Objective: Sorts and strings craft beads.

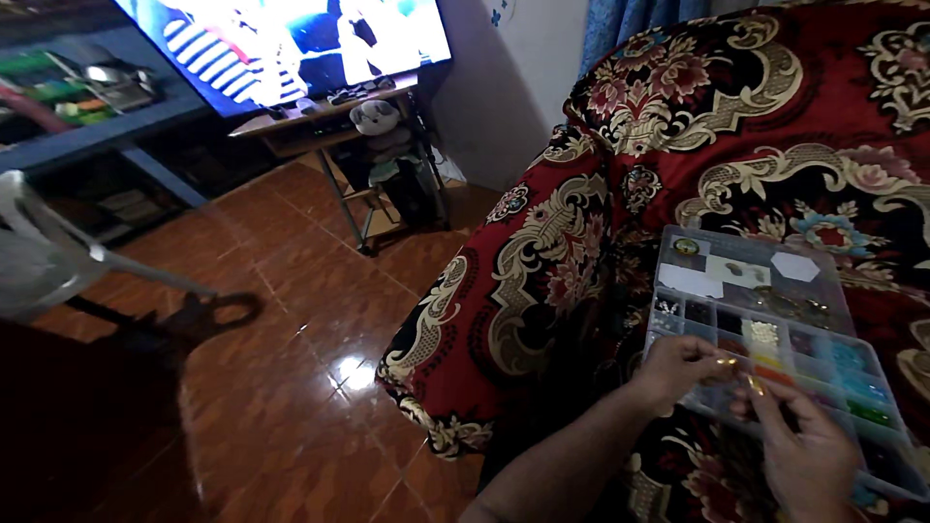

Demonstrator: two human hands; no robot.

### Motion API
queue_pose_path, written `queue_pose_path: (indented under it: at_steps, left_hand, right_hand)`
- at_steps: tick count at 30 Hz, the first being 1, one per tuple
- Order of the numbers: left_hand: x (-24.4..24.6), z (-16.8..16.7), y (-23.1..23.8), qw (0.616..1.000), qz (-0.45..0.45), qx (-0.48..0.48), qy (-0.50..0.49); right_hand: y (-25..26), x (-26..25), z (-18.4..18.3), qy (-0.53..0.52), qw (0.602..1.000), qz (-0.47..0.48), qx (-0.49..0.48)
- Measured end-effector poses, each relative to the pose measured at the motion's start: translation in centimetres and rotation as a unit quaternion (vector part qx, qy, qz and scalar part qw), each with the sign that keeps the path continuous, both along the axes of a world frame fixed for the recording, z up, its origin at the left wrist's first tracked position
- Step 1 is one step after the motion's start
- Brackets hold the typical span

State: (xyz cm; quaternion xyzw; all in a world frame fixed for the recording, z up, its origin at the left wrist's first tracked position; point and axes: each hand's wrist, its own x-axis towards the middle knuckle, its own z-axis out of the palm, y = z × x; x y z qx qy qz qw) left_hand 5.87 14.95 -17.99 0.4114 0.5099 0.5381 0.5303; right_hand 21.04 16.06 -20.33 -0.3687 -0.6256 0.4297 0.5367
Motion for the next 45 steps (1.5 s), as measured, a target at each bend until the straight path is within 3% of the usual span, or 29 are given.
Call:
queue_pose_path:
  at_steps: [6,12,25,45]
  left_hand:
    - [0.9,0.9,-0.4,0.978,-0.015,-0.111,-0.175]
    - [0.4,0.1,-0.4,0.96,-0.081,-0.12,-0.239]
    - [0.1,0.4,-0.4,0.965,-0.054,-0.15,-0.209]
    - [-0.1,0.1,-0.5,0.969,-0.05,-0.114,-0.212]
  right_hand:
    - [-0.6,-0.5,0.1,-0.015,0.999,-0.03,0.011]
    - [-1.0,-0.8,0.4,-0.001,0.999,-0.025,-0.038]
    - [-0.9,-1.2,0.2,-0.004,0.999,-0.02,-0.046]
    - [-0.9,-1.2,0.0,0.01,0.999,-0.015,-0.032]
